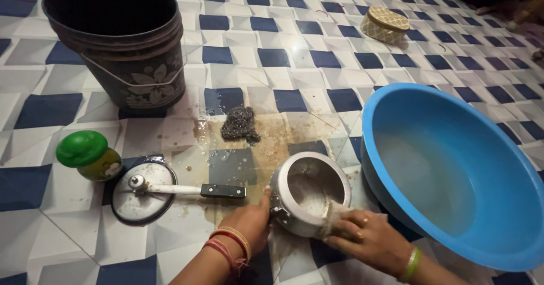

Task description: The person scrubs the inside and outside of a small metal pressure cooker using a steel wool pad. They repeatedly rotate the cooker to clean all surfaces, including the handle and lid, while sitting on a tiled floor.

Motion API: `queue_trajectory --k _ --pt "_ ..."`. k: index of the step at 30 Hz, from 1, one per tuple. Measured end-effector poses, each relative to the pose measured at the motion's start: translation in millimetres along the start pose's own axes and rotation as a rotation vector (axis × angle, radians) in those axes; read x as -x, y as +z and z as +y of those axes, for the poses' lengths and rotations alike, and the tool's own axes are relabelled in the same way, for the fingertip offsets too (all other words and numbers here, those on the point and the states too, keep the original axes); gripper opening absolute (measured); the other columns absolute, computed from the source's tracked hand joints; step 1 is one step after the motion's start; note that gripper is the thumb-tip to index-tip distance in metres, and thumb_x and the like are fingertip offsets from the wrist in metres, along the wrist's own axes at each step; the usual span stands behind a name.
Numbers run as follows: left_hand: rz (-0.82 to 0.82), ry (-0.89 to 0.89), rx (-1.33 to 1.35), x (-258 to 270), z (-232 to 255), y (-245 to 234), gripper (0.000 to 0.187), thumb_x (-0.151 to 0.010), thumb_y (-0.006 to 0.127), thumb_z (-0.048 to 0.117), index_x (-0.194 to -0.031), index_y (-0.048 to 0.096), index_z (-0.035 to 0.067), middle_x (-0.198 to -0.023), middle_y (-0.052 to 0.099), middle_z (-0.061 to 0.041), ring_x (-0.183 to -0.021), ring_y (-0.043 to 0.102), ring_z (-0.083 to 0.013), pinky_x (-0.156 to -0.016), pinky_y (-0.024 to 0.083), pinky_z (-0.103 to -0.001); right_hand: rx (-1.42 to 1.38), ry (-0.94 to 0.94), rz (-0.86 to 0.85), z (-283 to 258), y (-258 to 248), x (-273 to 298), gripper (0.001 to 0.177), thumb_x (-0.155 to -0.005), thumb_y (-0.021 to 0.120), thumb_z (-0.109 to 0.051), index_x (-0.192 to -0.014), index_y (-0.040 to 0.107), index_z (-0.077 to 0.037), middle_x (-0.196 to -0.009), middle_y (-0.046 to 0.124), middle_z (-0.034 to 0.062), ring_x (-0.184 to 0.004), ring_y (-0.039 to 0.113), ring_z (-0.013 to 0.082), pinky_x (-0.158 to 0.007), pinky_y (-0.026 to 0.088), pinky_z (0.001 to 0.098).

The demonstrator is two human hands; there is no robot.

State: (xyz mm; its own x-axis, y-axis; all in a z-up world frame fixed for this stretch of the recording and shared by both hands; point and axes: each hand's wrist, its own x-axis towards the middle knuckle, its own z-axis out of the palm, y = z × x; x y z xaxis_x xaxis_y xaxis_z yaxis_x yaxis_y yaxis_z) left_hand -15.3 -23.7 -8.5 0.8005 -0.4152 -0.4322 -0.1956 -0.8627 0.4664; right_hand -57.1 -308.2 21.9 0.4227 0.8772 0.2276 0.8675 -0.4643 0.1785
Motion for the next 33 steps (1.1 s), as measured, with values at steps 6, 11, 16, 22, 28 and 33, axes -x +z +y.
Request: queue_trajectory --k 6,11,16,22,28,33 --pt "0.053 0.031 -0.022 -3 -11 -6 0.076 -0.093 0.065 0.024 -0.157 0.026 0.013 -0.108 0.071 -0.02 -0.103 0.069 -0.0404 -0.09 0.054 -0.052 -0.334 0.351 0.153 -12 40 -75 0.019 -0.076 0.081 -0.026 -0.088 0.07 -0.017 -0.097 0.064 0.0035 -0.094 0.063 0.0275 -0.074 0.054 0.0399" --pt "0.078 0.055 -0.046 -6 -22 -9 0.076 -0.09 0.068 0.024 -0.155 0.028 0.011 -0.105 0.071 -0.02 -0.101 0.068 -0.0411 -0.088 0.054 -0.053 -0.364 0.387 0.176 -20 24 -89 0.022 -0.08 0.081 -0.034 -0.099 0.077 -0.022 -0.101 0.065 0.0041 -0.094 0.063 0.027 -0.075 0.055 0.0391" --pt "0.039 0.032 -0.022 -9 -12 -1 0.043 -0.092 0.069 0.028 -0.126 0.051 0.009 -0.105 0.07 -0.021 -0.102 0.067 -0.0422 -0.09 0.053 -0.053 -0.299 0.658 0.217 14 20 -104 0.03 -0.089 0.072 -0.032 -0.115 0.078 -0.019 -0.107 0.065 0.0116 -0.1 0.062 0.0328 -0.08 0.054 0.0426" --pt "0.104 0.053 -0.034 -9 -13 2 0.032 -0.091 0.066 0.02 -0.119 0.054 0.009 -0.098 0.072 -0.021 -0.096 0.07 -0.0421 -0.085 0.055 -0.053 -0.227 0.793 0.183 17 47 -127 0.024 -0.088 0.073 -0.031 -0.106 0.079 -0.016 -0.103 0.067 0.0119 -0.095 0.064 0.034 -0.079 0.054 0.0442" --pt "0.1 0.075 -0.039 -11 -16 6 0.035 -0.09 0.067 0.019 -0.12 0.053 0.007 -0.095 0.072 -0.023 -0.093 0.07 -0.0429 -0.083 0.055 -0.053 -0.198 0.801 0.082 40 22 -130 0.019 -0.084 0.072 -0.027 -0.098 0.081 -0.019 -0.1 0.072 0.0122 -0.086 0.067 0.0329 -0.076 0.054 0.0439" --pt "0.119 0.106 -0.079 -14 -17 1 0.035 -0.087 0.068 0.013 -0.119 0.054 0.008 -0.094 0.071 -0.02 -0.093 0.07 -0.0421 -0.081 0.056 -0.053 -0.276 0.793 0.044 50 39 -158 0.018 -0.079 0.077 -0.028 -0.087 0.081 -0.013 -0.088 0.073 0.0129 -0.08 0.069 0.0322 -0.075 0.056 0.042"
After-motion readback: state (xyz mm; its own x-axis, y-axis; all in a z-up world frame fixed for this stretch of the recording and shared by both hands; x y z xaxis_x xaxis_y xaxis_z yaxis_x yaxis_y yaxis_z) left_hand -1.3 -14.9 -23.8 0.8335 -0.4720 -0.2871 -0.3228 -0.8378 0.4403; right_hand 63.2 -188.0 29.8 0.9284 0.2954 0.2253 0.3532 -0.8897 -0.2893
